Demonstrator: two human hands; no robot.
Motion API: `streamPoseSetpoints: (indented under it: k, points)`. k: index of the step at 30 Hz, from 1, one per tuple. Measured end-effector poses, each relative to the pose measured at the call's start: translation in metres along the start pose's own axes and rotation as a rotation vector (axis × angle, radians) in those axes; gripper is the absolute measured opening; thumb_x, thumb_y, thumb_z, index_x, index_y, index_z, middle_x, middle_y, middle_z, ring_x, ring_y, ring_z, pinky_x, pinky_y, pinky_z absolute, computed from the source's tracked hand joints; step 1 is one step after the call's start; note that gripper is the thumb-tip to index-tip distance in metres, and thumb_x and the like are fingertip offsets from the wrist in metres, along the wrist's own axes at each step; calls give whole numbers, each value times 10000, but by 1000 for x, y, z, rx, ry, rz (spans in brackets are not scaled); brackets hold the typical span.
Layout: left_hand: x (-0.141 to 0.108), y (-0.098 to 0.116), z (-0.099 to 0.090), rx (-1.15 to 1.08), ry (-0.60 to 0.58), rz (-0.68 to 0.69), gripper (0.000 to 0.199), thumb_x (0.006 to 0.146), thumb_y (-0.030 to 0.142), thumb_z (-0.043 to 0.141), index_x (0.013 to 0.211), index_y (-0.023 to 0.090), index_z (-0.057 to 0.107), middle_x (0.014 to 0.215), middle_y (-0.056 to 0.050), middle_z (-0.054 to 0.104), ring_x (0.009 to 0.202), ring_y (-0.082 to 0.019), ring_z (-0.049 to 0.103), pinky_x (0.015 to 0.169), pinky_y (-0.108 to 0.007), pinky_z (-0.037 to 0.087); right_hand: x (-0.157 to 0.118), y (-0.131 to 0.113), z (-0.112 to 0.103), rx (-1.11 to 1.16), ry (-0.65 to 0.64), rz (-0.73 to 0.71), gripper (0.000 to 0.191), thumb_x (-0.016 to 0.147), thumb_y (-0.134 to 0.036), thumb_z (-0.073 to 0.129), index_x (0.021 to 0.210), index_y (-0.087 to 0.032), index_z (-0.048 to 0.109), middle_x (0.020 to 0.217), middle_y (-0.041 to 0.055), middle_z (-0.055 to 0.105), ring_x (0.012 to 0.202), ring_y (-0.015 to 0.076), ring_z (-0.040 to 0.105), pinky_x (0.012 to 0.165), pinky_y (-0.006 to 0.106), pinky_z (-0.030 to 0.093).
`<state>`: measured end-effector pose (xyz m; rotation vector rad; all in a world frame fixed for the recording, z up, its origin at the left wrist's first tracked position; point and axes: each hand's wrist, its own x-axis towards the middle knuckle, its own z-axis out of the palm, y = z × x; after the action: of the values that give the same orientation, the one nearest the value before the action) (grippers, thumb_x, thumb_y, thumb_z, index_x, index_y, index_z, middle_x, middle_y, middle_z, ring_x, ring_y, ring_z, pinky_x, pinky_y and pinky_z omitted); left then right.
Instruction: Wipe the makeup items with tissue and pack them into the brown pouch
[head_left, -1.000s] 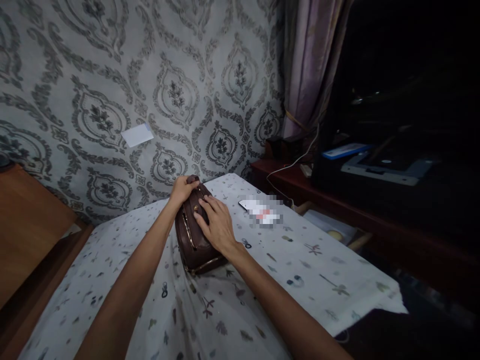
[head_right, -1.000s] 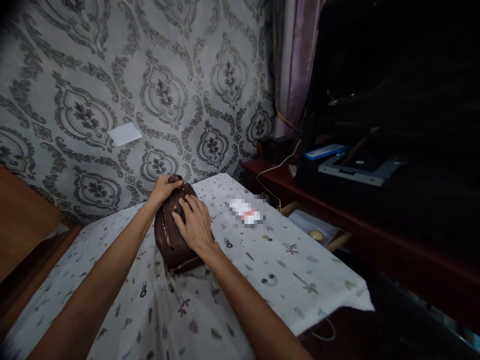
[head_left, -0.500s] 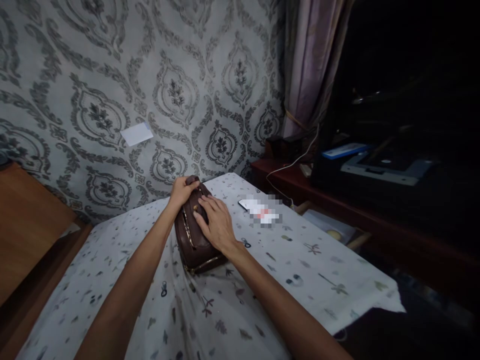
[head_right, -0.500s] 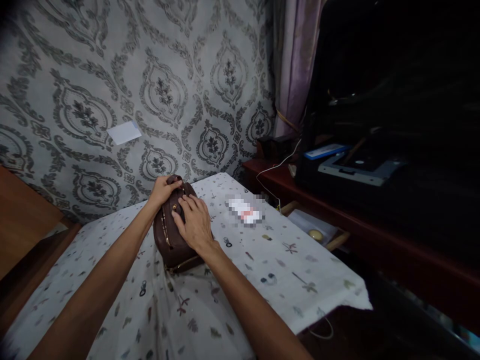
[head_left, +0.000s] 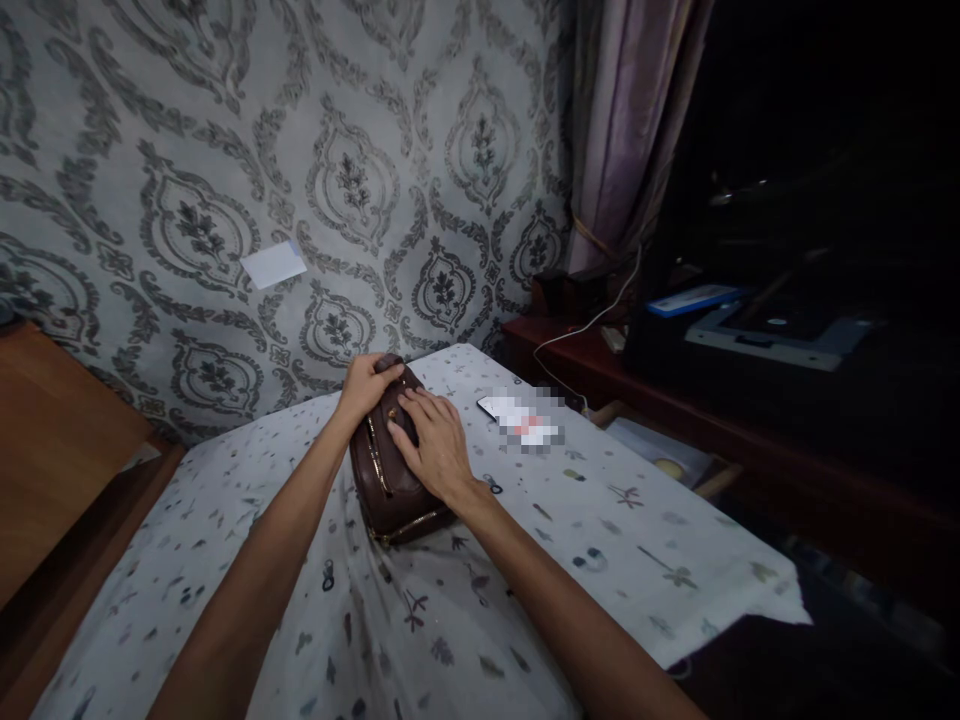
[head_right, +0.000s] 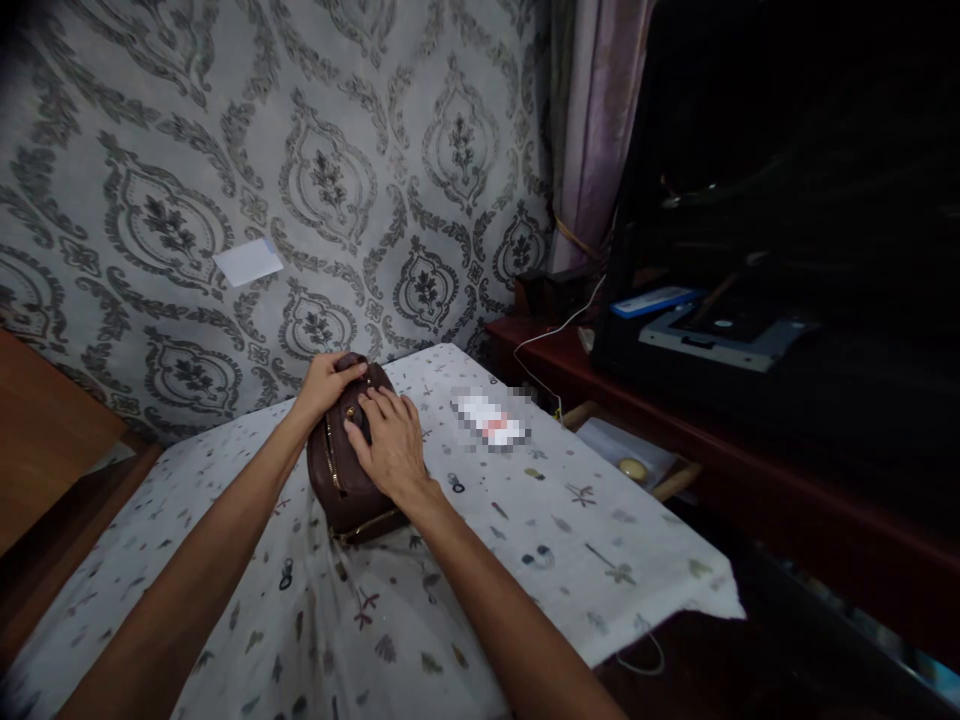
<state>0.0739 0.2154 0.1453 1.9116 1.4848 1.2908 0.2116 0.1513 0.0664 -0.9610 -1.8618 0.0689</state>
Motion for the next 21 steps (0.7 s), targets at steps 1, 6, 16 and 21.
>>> streamPoseSetpoints:
  k: [1,6,16,21]
  points:
    - [-1,1,0,-7,-3,-1,225,636,388,653,587,180,586,542,53,496,556,-117,400,569,-260,324,0,0,0,0,-2,0,384,972,-348,514,1274,-137,624,1357,134,635,1308,287,516,1127,484,353]
    - [-2,1,-1,-42,-31,-14,233,647,394,673,604,178,597,553,50,509,565,-120,410,571,-259,330,0,-1,0,9,1,10,384,972,-346,515,1276,-136,621,1363,130,631,1308,292,514,1117,490,360]
    - [1,-22,-31,-136,-55,-72,318,605,459,766,685,174,649,633,24,587,625,-139,497,606,-256,381,-1,-2,-2,3,5,9,388,981,-342,491,1275,-122,618,1393,142,606,1344,288,490,1126,483,343]
    - [-9,-40,-48,-140,-12,-92,347,587,481,772,698,168,672,673,7,627,676,-159,538,678,-275,411,-1,-10,-6,-62,-40,-4,414,995,-269,448,1392,-214,549,1431,132,568,1349,268,486,1114,479,342]
